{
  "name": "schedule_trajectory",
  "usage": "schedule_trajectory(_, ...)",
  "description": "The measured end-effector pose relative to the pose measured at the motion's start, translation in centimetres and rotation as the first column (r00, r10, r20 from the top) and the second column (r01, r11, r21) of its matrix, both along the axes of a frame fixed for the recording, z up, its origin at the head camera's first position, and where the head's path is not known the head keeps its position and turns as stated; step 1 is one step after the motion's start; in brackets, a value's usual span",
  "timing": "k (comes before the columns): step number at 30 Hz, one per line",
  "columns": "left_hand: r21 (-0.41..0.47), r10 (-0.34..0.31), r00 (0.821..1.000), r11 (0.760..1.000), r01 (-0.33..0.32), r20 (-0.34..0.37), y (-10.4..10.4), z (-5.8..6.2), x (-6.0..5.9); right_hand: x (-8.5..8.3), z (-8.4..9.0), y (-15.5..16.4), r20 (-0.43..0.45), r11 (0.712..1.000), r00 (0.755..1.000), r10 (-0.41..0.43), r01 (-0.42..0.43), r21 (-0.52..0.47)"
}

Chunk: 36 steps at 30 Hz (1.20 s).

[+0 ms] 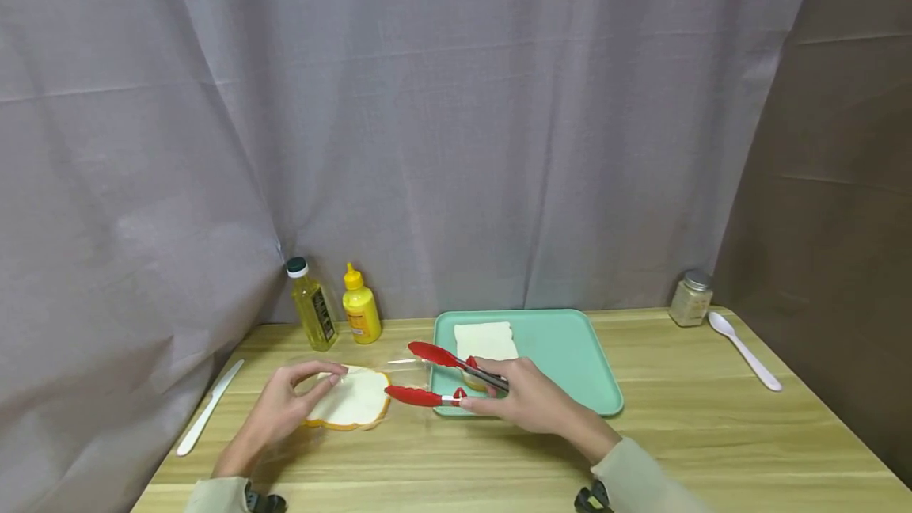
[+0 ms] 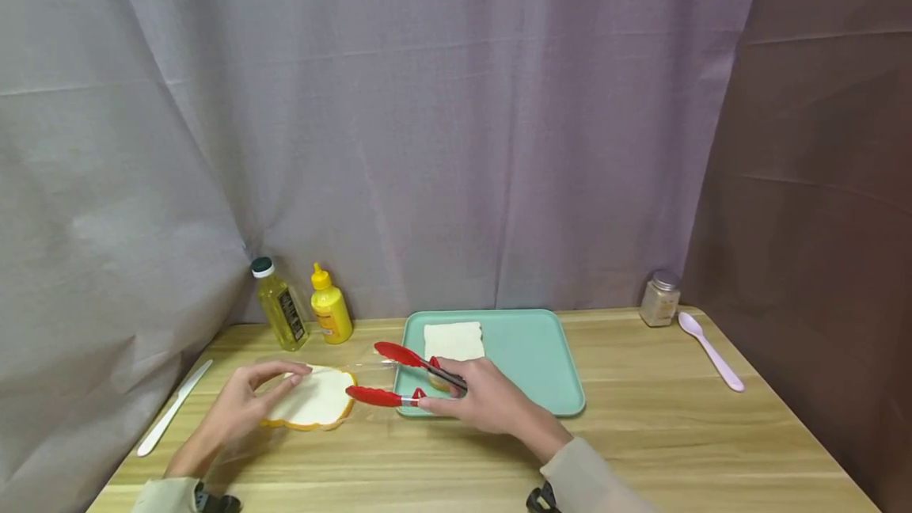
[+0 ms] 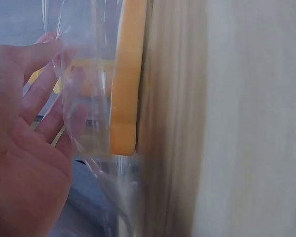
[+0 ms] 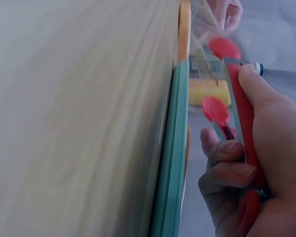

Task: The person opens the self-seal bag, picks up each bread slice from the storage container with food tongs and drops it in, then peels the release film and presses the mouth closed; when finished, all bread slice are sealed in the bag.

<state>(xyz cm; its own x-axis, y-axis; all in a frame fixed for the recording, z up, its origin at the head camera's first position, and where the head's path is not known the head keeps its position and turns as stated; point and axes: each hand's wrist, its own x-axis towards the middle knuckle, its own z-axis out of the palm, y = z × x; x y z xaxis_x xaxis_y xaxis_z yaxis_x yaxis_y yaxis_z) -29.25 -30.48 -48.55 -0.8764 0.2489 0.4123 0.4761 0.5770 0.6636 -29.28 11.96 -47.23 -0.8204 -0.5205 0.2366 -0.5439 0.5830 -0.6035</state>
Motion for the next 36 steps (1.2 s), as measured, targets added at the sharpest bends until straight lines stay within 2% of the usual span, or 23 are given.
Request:
schedule_trajectory(8,0.003,0.036,0.999,0.999,-0.036,0.031,-0.1,0.3,0.2,0.7,0.4,3.2,0.022,0.997,0.996,-0.081,0.082,-0.009)
schedule_trajectory(11,0.003,0.041,0.998,0.999,-0.041,0.044,0.0,0.3,0.3,1.0,0.5,4.0,0.036,0.990,0.990,-0.137,0.138,-0.025)
schedule_trajectory(19,0.004,0.039,0.998,0.999,-0.039,0.047,0.0,0.3,0.2,1.9,0.4,5.4,-0.067,0.953,0.951,-0.302,0.299,-0.052)
schedule_trajectory(23,-0.001,0.039,0.999,0.999,-0.039,0.035,0.0,0.2,0.1,2.3,0.3,5.9,-0.065,0.931,0.929,-0.364,0.364,-0.015)
schedule_trajectory(29,-0.007,0.070,0.998,0.998,-0.070,0.003,-0.2,0.3,0.3,2.8,0.1,6.4,-0.035,0.930,0.932,-0.362,0.363,0.062)
schedule_trajectory(36,0.034,0.131,0.990,0.991,-0.129,-0.048,-0.4,0.6,0.2,3.4,-0.1,6.3,-0.038,0.935,0.939,-0.343,0.345,0.080)
